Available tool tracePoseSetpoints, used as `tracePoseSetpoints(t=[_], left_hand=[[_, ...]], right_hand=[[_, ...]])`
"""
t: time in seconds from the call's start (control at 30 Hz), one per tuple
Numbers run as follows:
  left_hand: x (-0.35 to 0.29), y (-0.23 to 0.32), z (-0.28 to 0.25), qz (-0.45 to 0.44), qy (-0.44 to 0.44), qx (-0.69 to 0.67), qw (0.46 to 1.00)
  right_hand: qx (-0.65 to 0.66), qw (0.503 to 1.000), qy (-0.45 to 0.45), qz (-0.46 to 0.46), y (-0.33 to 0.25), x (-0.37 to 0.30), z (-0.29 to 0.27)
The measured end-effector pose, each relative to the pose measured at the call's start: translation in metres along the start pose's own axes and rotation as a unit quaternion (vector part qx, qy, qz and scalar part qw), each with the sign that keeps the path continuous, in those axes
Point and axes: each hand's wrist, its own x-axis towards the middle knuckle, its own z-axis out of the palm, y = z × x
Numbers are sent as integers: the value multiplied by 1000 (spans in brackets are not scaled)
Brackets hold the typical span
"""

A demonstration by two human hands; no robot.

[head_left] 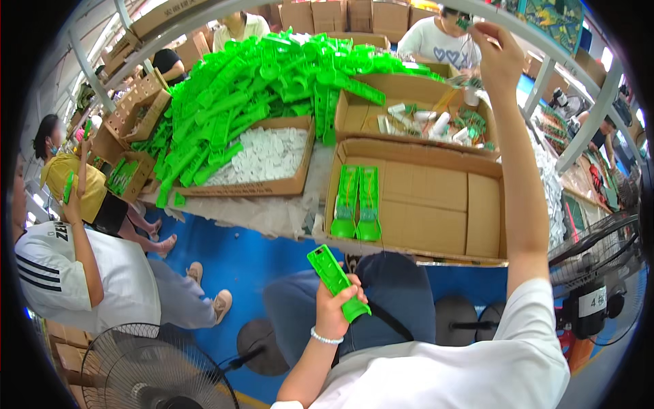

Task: The person assembles internal electronic components into green plastic housings by hand, inserting circuit boards, electrical wires, and white plastic components into the housings.

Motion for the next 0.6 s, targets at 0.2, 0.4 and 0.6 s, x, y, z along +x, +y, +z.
tracePoseSetpoints(t=[0.2,0.4,0.6], left_hand=[[17,29,37,119,-47,94,987],[49,77,113,273,-73,158,946],[74,92,154,301,-147,177,925]], right_hand=[[189,965,-66,170,-77,-48,-19],[270,916,-154,254,-122,-109,-23],[294,881,-242,281,-163,-151,-35]])
